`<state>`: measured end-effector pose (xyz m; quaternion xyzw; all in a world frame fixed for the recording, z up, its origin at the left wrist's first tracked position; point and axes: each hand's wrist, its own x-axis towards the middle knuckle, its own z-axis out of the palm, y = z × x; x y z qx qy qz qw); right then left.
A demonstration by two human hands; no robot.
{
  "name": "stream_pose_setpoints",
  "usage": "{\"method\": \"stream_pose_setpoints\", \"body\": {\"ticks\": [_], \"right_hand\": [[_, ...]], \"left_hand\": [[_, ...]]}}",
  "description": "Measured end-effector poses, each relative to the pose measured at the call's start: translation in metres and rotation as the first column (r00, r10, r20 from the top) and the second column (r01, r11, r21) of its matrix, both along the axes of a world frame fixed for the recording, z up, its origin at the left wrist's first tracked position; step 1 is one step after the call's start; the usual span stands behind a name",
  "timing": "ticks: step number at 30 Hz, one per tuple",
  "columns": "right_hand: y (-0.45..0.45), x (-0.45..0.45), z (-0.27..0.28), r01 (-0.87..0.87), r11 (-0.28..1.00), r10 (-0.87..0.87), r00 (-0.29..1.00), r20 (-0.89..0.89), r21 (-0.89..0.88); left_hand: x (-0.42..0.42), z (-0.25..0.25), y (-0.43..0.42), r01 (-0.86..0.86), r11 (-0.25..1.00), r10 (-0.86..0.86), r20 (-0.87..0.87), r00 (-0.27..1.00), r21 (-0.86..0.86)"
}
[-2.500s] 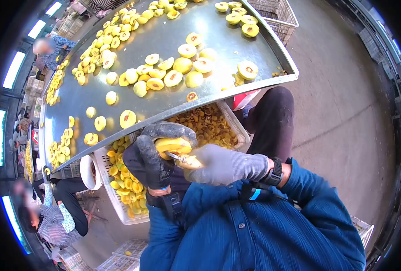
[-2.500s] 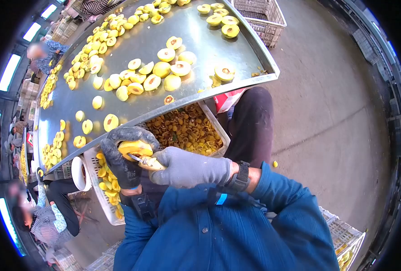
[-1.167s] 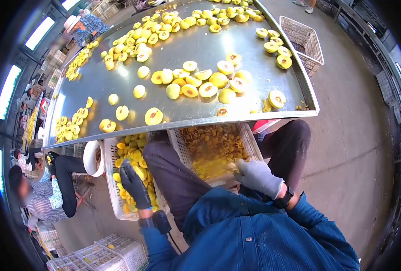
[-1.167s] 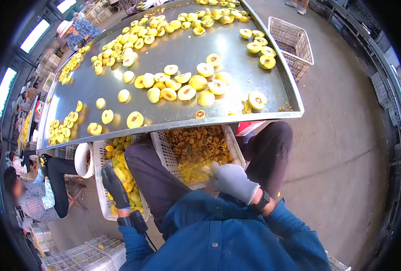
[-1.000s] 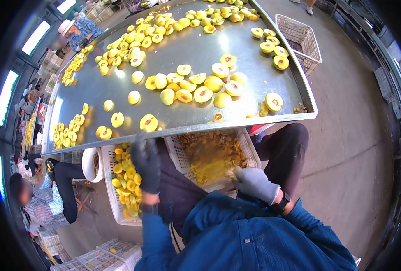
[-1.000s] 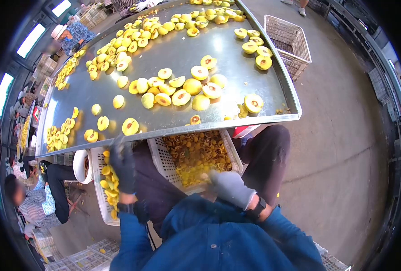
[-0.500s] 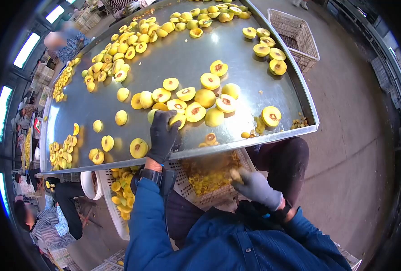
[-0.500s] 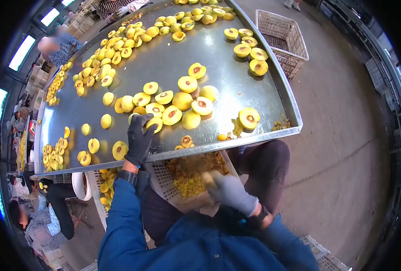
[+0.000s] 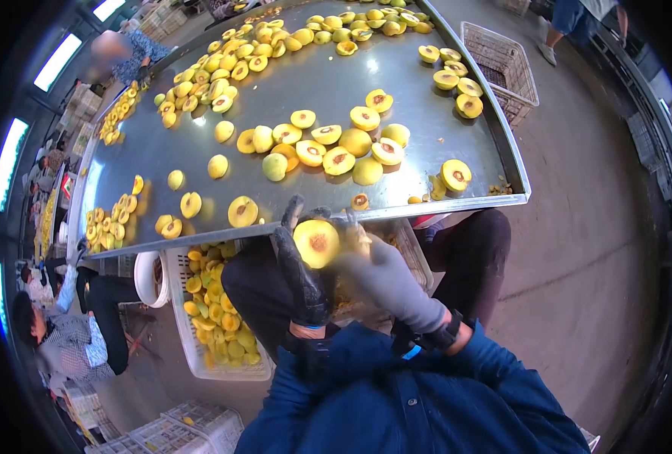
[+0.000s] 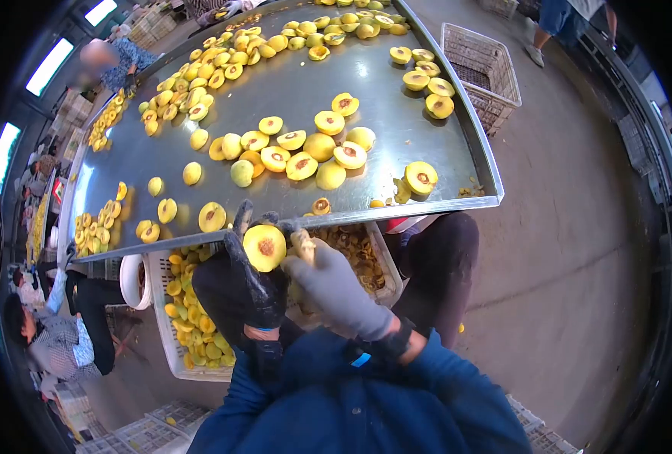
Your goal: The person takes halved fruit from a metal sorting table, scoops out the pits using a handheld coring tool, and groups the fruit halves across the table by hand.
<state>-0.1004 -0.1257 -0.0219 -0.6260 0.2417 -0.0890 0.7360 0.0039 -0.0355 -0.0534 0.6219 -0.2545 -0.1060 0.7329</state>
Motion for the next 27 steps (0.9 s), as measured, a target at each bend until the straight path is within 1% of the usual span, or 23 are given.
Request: {"method": "stream_pose_setpoints", "body": {"ticks": [1, 2, 3, 6, 7, 8, 10, 11, 13, 14, 15, 17, 20, 22, 24, 26, 27], "right_hand": [[0.006, -0.005, -0.015, -0.022, 0.874, 0.014, 1.000, -0.019, -0.485], [0.011, -0.010, -0.026, -0.040, 0.527, 0.016, 0.999, -0.037, -0.849], [0.016, -0.012, -0.012, -0.103, 0.480, -0.031, 0.991, -0.134, -0.871], [0.018, -0.021, -0.017, 0.036, 0.416, 0.019, 0.999, 0.048, -0.908], [0.019, -0.022, -0.017, 0.023, 0.379, 0.008, 1.000, 0.028, -0.925], [0.020, -0.023, -0.015, 0.003, 0.364, 0.011, 1.000, 0.008, -0.931], [0.022, -0.025, -0.010, -0.039, 0.337, 0.016, 0.999, -0.035, -0.941], [0.023, -0.026, -0.010, -0.057, 0.341, 0.026, 0.998, -0.052, -0.938], [0.023, -0.029, -0.010, -0.093, 0.345, 0.044, 0.996, -0.083, -0.934], [0.023, -0.031, -0.009, -0.113, 0.348, 0.054, 0.993, -0.101, -0.931], [0.023, -0.032, -0.007, -0.133, 0.352, 0.064, 0.991, -0.118, -0.926], [0.022, -0.034, -0.002, -0.164, 0.365, 0.088, 0.986, -0.141, -0.917], [0.019, -0.035, 0.005, -0.206, 0.401, 0.136, 0.977, -0.164, -0.893], [0.017, -0.037, 0.005, -0.248, 0.440, 0.182, 0.966, -0.185, -0.863], [0.016, -0.034, -0.004, -0.249, 0.432, 0.228, 0.960, -0.162, -0.867], [0.015, -0.037, -0.003, -0.327, 0.697, 0.310, 0.940, -0.144, -0.638], [0.013, -0.038, 0.022, -0.383, 0.864, 0.366, 0.924, -0.113, -0.327]], "left_hand": [[-0.001, 0.003, 0.004, 0.008, 1.000, -0.008, -0.013, 1.000, 0.000], [-0.004, 0.006, 0.007, 0.023, 1.000, -0.023, -0.026, 0.999, 0.002], [-0.008, 0.011, 0.009, 0.041, 0.999, -0.041, -0.032, 0.999, 0.008], [-0.019, 0.026, 0.013, 0.081, 0.995, -0.080, -0.015, 0.997, 0.062], [-0.022, 0.029, 0.013, 0.090, 0.995, -0.088, -0.045, 0.995, 0.044], [-0.025, 0.031, 0.014, 0.100, 0.995, -0.098, -0.086, 0.991, 0.018], [-0.028, 0.039, 0.014, 0.104, 0.981, -0.143, -0.250, 0.958, -0.162], [-0.030, 0.041, 0.014, 0.094, 0.964, -0.175, -0.327, 0.929, -0.250], [-0.032, 0.039, 0.015, 0.100, 0.993, -0.105, -0.084, 0.991, -0.057], [-0.033, 0.039, 0.015, 0.081, 0.996, -0.083, 0.044, 0.996, 0.042], [-0.033, 0.040, 0.016, 0.104, 0.994, -0.106, -0.068, 0.992, -0.024], [-0.033, 0.049, 0.018, 0.128, 0.979, -0.169, -0.284, 0.944, -0.155], [-0.035, 0.063, 0.019, 0.125, 0.991, -0.131, -0.243, 0.961, -0.039], [-0.033, 0.054, 0.019, 0.128, 0.991, -0.133, -0.248, 0.960, -0.038], [-0.030, 0.047, 0.019, 0.119, 0.993, -0.122, -0.255, 0.959, -0.029], [-0.028, 0.043, 0.019, 0.097, 0.995, -0.096, -0.265, 0.959, -0.009], [-0.027, 0.041, 0.019, 0.117, 0.992, -0.126, -0.228, 0.965, -0.054]]}}
